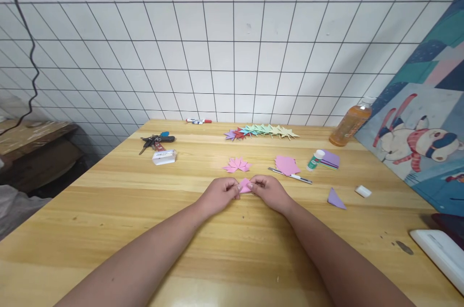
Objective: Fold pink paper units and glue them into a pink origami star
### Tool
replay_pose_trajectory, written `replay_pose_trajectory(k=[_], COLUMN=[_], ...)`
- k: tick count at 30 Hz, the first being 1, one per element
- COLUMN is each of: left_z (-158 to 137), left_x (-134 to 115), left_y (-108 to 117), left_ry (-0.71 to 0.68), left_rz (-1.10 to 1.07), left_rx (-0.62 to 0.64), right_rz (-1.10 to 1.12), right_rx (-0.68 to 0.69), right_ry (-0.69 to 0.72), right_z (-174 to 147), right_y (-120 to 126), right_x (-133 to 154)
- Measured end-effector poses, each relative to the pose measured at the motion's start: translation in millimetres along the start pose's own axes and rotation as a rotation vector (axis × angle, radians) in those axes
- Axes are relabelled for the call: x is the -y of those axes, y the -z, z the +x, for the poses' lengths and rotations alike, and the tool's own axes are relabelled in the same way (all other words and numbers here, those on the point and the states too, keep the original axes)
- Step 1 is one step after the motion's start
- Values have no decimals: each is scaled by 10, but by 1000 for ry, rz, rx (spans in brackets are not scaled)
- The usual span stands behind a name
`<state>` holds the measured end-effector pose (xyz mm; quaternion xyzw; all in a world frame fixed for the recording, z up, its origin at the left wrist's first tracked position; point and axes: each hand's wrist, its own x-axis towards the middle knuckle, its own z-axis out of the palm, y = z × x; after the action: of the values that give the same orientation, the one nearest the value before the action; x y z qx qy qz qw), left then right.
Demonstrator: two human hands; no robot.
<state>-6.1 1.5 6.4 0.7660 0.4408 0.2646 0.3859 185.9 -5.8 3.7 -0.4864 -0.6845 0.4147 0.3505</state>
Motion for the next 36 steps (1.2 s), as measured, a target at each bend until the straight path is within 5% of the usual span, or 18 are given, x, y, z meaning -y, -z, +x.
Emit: replay_pose_trajectory(k=[36], left_z=[-22], left_x=[-36], left_y=[3], left_ry=[-27], left_rz=[43], left_rx=[35], right_rz=[-22], right_rx=[-11], right_ry=[12], right_z=[-22], right_y=[-16], right_x=[16])
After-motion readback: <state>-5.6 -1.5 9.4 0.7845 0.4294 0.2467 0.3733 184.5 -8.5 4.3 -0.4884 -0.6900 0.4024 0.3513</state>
